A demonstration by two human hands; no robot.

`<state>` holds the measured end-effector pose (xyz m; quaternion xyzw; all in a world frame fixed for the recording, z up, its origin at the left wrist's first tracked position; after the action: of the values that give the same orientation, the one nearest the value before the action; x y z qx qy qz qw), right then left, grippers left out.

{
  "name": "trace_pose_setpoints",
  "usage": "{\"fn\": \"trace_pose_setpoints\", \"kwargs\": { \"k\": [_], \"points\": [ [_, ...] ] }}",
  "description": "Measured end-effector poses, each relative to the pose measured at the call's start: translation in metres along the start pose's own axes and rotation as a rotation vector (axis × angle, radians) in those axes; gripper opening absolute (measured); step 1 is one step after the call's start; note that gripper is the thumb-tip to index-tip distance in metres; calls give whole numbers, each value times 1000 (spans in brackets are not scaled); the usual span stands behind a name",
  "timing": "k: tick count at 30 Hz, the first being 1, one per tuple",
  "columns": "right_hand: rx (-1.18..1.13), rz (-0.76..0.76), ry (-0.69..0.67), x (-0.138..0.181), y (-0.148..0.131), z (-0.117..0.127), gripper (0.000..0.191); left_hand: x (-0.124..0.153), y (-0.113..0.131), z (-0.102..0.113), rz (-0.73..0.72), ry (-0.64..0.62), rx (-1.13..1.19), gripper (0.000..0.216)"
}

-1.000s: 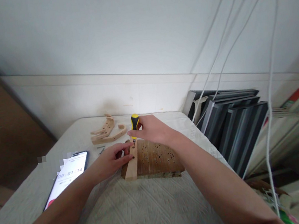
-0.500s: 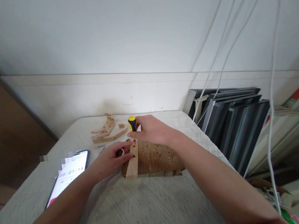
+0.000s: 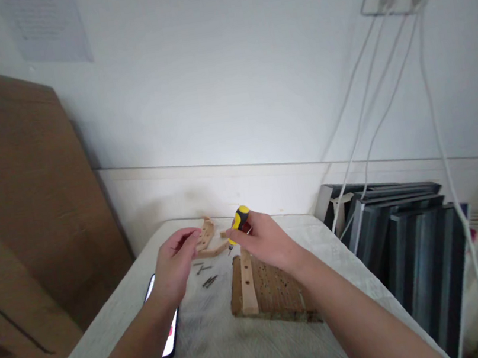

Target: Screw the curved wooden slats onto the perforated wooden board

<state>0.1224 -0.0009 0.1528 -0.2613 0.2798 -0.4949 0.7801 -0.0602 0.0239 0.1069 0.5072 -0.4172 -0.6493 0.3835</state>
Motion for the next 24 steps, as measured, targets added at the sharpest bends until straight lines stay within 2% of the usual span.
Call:
{"fn": "trace_pose_setpoints", "kwargs": {
  "k": [5, 8, 10, 12, 15, 19, 21, 24],
  "points": [
    [-56, 42, -71, -23, -12, -21, 25, -18, -3, 28, 49, -175, -212, 36],
    [-95, 100, -87, -26, -17, -34, 21, -23, -6, 44, 44, -241, -505, 24],
    [-106, 102, -67, -21, -15, -39, 20, -22, -6, 47, 59, -274, -777, 24],
    [-108, 92, -38, -11, -10, -40, 21, -19, -9, 39, 111, -342, -988, 25],
    [-84, 35, 9, 9, 1, -35, 25, -15, -14, 8, 143, -416, -1063, 23],
    [-82, -22, 95, 36, 16, -24, 25, -18, -22, -33, 153, -403, -1136, 29],
    [-100, -33, 131, 47, 24, -20, 26, -20, -26, -42, 144, -374, -1170, 31],
    [-134, -51, 170, 57, 42, -22, 27, -20, -34, -43, 124, -340, -1219, 31]
  ]
}}
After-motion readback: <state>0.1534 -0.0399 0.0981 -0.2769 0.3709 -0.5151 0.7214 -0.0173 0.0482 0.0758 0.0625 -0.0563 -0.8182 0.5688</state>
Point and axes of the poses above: each hand's wrist, its own x-axis away from the middle knuckle, its own z-axis out of the back of the hand, y = z × x, the point moved 3 cm from there along -x, towards the middle knuckle, and after that the axes turned 14 degrees about -y, right-handed, at the moved point
